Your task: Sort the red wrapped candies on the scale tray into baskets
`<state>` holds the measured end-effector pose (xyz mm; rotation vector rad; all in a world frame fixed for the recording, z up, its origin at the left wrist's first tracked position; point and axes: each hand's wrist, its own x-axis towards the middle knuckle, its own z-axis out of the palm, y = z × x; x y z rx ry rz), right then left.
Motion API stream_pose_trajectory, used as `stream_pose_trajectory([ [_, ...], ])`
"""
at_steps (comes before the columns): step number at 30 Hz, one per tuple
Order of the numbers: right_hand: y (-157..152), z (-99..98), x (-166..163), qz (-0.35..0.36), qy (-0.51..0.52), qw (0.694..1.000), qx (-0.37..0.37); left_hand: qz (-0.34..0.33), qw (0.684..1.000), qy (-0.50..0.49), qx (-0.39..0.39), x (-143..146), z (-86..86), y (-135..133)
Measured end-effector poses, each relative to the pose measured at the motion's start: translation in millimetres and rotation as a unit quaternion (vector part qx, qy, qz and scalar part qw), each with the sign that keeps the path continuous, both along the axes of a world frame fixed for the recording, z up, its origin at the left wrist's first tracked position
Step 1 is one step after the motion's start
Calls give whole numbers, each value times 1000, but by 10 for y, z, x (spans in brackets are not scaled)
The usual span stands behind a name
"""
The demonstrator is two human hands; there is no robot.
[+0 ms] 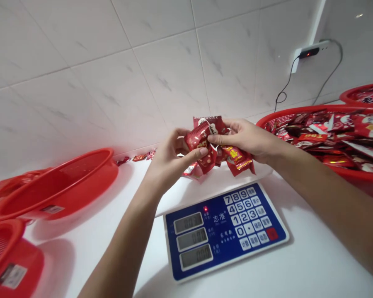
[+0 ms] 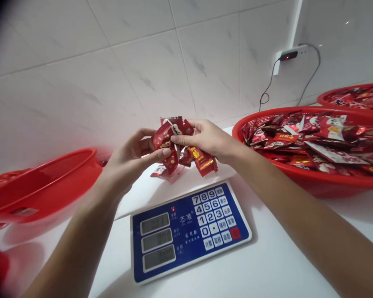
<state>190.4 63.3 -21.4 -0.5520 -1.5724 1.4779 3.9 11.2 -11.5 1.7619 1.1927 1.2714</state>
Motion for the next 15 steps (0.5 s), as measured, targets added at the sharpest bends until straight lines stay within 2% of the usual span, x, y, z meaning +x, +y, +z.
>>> stream_pose_trajectory([
  [3, 31, -7, 20, -5, -12, 1000, 11, -3, 1000, 0, -17, -36, 46, 30],
  [8, 63, 52, 100, -100, -27, 992, 68, 74, 996, 43, -24, -246, 136, 84],
  [12, 73, 95, 193, -115, -33, 990, 72, 134, 976, 171, -19, -381, 71, 143],
  [15, 72, 111, 229, -128, -39, 989, 67, 147, 948, 281, 6, -442, 56, 149],
])
